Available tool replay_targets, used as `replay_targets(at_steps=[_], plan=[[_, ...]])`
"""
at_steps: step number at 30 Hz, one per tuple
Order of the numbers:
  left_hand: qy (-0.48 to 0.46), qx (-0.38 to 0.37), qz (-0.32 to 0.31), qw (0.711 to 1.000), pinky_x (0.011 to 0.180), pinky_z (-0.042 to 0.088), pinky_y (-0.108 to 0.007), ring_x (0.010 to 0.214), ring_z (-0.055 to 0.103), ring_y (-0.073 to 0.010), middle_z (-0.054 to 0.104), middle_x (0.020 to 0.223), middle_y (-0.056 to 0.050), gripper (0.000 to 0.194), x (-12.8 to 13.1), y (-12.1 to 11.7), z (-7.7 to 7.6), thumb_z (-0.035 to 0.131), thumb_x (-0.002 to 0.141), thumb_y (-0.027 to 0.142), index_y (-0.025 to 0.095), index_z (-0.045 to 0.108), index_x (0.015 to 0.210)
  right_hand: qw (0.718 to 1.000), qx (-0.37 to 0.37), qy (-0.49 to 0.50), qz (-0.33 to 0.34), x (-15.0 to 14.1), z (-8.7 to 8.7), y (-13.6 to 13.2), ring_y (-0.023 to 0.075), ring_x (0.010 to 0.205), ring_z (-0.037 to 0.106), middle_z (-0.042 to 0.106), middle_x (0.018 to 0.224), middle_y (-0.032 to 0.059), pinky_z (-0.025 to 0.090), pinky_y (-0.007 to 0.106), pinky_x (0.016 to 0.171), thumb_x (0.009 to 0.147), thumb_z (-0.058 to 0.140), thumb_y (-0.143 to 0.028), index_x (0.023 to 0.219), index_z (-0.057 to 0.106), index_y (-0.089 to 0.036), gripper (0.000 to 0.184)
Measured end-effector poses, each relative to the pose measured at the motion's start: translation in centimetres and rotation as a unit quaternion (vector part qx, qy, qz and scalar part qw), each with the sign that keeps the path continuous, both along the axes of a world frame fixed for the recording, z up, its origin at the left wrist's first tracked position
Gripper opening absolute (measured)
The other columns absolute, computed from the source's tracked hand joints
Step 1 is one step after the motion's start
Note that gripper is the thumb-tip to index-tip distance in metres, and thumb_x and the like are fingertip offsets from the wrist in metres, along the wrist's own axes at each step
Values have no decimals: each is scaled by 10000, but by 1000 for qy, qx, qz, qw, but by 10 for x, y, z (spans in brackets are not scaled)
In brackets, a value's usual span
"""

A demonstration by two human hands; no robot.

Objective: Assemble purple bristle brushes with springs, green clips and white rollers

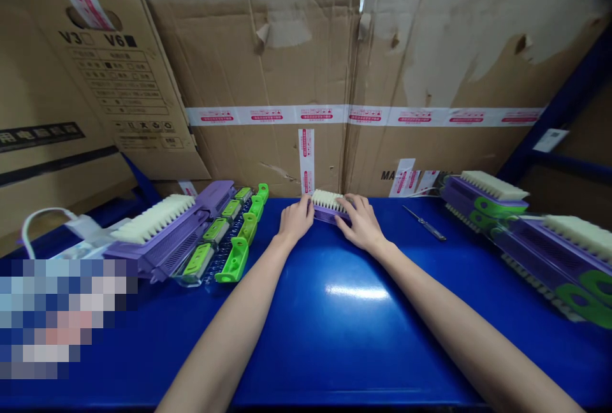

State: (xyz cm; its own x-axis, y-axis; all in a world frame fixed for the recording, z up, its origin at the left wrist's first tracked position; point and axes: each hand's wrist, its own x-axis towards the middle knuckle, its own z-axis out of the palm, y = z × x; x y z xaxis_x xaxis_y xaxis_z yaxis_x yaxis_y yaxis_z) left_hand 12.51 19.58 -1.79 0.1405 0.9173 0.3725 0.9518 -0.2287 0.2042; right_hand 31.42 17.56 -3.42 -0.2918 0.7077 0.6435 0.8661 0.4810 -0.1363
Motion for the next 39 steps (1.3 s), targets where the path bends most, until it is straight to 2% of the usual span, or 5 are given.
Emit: replay_targets(at_steps=[12,17,26,35,39], plan=[[-7,6,-11,1000,757,490,-334,866,696,-256,716,952,-100,294,-1,-3,0,336,955,312,213,503,1175,1000,-20,-6,7,2,-2,2,319,1264,368,451,1330,193,367,487,1021,872,452,-302,1295,511,-136,459],[-24,13,-21,999,756,493,-328,874,689,-245,708,988,-94,302,0,-4,1,337,959,317,210,492,1196,999,-42,-11,-19,4,2,0,330,1224,406,448,1352,179,408,485,963,874,464,-317,1318,505,-152,475],[-27,36,-38,998,894,474,-327,1104,567,-218,630,1145,-82,319,-2,1,-4,364,891,136,198,566,1131,998,-41,32,-32,16,-7,11,320,1250,409,432,1377,175,395,493,998,859,462,-271,1326,494,-164,480],[60,83,104,989,885,420,-445,1070,516,-317,585,1089,-182,309,-12,6,-1,371,867,182,109,589,1074,998,-39,38,-40,18,-11,15,325,1236,433,422,1389,176,408,508,986,866,453,-290,1338,485,-177,487],[82,123,168,975,996,315,-549,1129,494,-349,586,1106,-227,320,-25,13,-1,375,843,172,60,603,1038,998,-45,29,-46,17,-10,13,317,1232,434,420,1389,176,410,482,989,873,442,-291,1340,483,-158,487]])
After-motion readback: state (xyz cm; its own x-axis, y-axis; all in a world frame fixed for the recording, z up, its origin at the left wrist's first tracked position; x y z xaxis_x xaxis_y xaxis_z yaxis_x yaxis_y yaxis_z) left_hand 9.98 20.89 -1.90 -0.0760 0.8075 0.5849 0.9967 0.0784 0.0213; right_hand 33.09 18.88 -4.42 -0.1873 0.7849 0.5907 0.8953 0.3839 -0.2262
